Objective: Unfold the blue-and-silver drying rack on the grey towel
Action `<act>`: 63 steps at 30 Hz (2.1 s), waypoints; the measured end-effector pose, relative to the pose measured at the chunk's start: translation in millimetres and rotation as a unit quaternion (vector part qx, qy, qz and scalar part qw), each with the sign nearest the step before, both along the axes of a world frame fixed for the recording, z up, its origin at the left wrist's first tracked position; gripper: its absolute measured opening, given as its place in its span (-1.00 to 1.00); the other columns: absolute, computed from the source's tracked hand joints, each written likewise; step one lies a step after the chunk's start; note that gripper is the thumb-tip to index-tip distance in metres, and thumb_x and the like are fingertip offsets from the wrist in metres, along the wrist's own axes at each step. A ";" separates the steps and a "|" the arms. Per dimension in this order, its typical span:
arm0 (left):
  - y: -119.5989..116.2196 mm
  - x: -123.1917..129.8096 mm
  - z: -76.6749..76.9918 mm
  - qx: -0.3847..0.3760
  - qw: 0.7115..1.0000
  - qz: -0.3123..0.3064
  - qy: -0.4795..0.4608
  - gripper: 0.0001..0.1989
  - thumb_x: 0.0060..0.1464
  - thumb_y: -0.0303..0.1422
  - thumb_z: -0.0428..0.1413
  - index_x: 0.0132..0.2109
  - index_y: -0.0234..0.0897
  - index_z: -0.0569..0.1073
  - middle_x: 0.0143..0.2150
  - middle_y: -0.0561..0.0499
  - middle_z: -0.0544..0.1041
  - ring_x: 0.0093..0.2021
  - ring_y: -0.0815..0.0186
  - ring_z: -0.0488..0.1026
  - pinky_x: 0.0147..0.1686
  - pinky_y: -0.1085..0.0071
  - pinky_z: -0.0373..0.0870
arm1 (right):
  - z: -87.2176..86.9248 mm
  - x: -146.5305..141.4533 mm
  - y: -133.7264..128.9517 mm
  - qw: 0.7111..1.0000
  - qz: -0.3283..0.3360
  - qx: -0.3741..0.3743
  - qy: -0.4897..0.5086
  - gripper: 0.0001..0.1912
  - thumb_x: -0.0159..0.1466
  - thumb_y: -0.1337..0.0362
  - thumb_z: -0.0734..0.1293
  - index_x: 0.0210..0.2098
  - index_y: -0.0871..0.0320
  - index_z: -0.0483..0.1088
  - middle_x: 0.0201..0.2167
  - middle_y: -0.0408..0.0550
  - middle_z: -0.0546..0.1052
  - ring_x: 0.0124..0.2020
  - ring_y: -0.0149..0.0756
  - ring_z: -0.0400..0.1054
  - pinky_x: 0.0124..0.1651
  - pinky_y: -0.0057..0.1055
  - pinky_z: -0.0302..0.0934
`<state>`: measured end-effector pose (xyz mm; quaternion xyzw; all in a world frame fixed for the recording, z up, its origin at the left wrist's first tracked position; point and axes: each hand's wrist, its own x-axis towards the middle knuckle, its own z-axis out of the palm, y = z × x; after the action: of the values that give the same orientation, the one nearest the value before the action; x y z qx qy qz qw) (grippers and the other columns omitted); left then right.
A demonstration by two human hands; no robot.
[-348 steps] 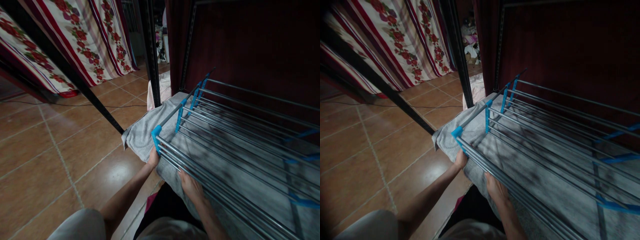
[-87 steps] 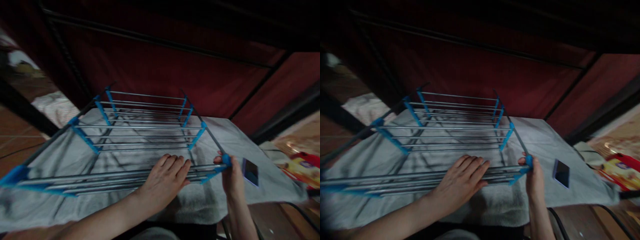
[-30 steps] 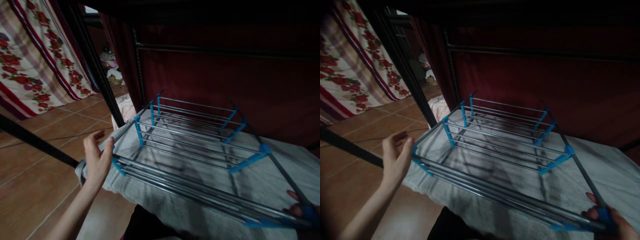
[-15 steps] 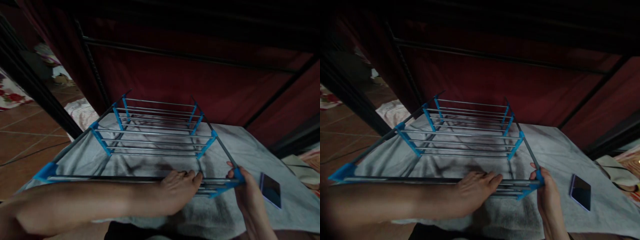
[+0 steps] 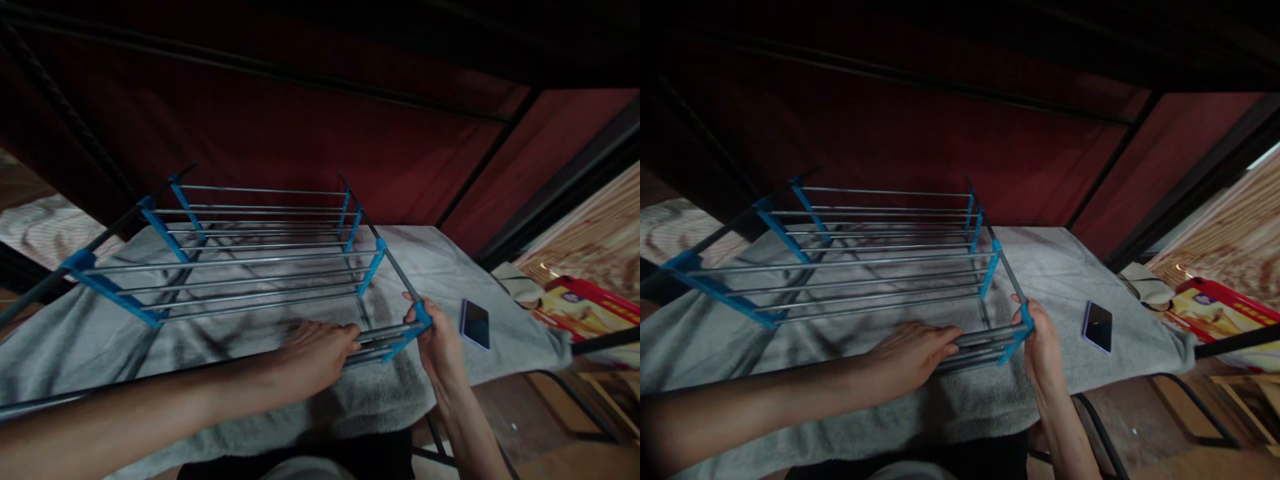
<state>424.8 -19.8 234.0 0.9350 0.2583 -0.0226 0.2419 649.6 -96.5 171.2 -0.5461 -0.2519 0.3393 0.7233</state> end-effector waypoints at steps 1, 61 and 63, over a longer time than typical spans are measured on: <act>0.9 0.1 -0.7 -0.016 1.000 0.002 -0.001 -0.68 0.29 -0.24 -0.17 -0.02 -0.15 0.43 -0.21 -0.06 0.59 -0.17 0.07 0.54 -0.25 0.26 0.36 | -0.7 -0.1 0.1 1.000 0.000 0.004 -0.007 -0.72 0.20 0.06 0.31 -0.36 0.13 0.51 -0.51 -0.16 0.38 -0.44 -0.36 0.19 -0.33 -0.45 0.13; 3.7 10.8 -6.8 -0.101 0.994 0.008 -0.030 -0.73 0.27 -0.27 -0.15 -0.20 -0.20 0.42 -0.28 -0.02 0.54 -0.22 0.21 0.49 -0.31 0.38 0.29 | 1.3 -21.0 -2.1 0.997 -0.062 -0.035 -0.034 -0.68 0.27 0.06 0.21 -0.23 0.11 0.47 -0.53 -0.17 0.35 -0.41 -0.32 0.17 -0.27 -0.39 0.07; 5.7 10.3 -3.7 -0.117 0.993 0.009 -0.034 -0.74 0.27 -0.28 -0.15 -0.22 -0.20 0.42 -0.29 0.00 0.54 -0.24 0.24 0.48 -0.33 0.40 0.30 | 1.8 -19.7 -2.7 0.996 -0.067 -0.048 -0.026 -0.68 0.27 0.05 0.21 -0.19 0.11 0.47 -0.53 -0.17 0.35 -0.40 -0.32 0.17 -0.28 -0.39 0.06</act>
<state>435.0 -14.1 230.3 0.8983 0.2537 -0.0188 0.3583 629.8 -99.2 173.0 -0.6043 -0.2174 0.2872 0.7107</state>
